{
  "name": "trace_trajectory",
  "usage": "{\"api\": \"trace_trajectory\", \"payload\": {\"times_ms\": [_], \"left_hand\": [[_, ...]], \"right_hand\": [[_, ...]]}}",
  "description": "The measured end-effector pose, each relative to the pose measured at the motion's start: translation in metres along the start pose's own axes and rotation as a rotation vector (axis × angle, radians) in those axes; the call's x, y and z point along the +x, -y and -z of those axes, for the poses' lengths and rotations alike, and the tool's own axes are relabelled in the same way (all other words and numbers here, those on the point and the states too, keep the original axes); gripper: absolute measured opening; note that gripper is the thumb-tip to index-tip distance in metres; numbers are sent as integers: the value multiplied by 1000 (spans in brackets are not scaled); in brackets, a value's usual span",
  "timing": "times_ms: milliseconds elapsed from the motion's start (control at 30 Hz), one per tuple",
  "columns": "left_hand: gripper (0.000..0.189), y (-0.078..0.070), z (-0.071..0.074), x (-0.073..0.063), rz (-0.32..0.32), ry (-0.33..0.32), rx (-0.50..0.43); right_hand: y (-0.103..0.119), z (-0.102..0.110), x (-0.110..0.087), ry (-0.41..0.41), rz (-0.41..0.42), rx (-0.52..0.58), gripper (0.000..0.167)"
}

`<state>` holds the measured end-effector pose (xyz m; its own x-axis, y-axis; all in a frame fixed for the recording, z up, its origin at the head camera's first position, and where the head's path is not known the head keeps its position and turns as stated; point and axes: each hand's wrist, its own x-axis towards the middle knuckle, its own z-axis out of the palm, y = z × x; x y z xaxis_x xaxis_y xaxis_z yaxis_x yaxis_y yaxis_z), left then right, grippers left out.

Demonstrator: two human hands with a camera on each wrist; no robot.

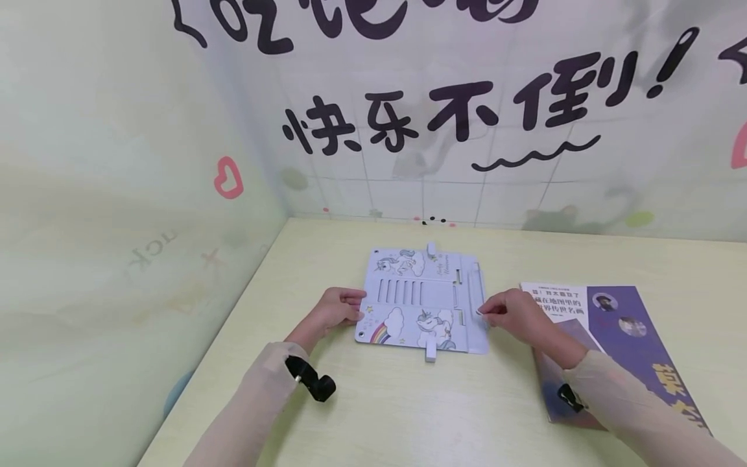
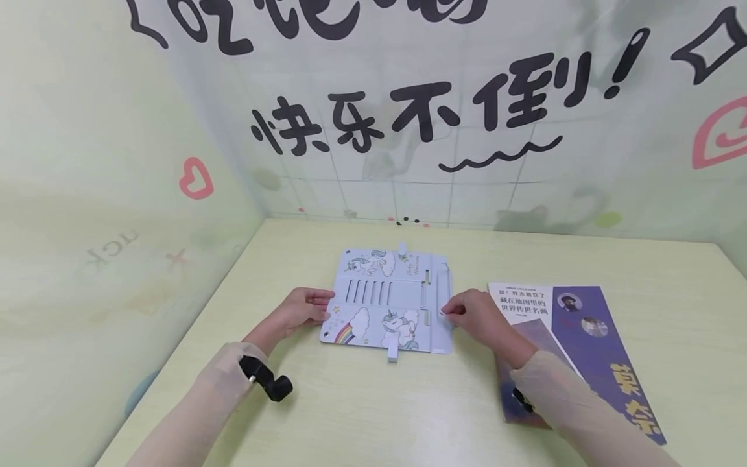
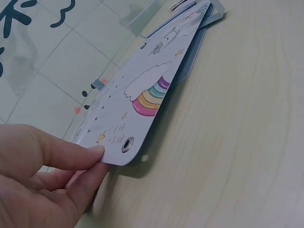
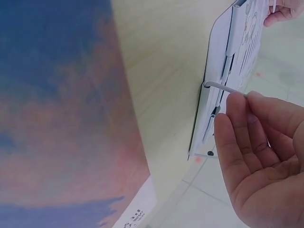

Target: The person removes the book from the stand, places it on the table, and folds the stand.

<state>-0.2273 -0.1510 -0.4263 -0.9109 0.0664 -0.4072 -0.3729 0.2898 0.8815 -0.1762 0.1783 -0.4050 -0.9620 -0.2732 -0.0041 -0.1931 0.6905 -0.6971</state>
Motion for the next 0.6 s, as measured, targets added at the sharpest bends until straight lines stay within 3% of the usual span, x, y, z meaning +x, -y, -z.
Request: {"api": "trace_trajectory", "payload": {"times_ms": [600], "left_hand": [[47,-2,-1,1,33,-30,7]], "right_hand": [[1,-9,7,52,76,-32,10]]}}
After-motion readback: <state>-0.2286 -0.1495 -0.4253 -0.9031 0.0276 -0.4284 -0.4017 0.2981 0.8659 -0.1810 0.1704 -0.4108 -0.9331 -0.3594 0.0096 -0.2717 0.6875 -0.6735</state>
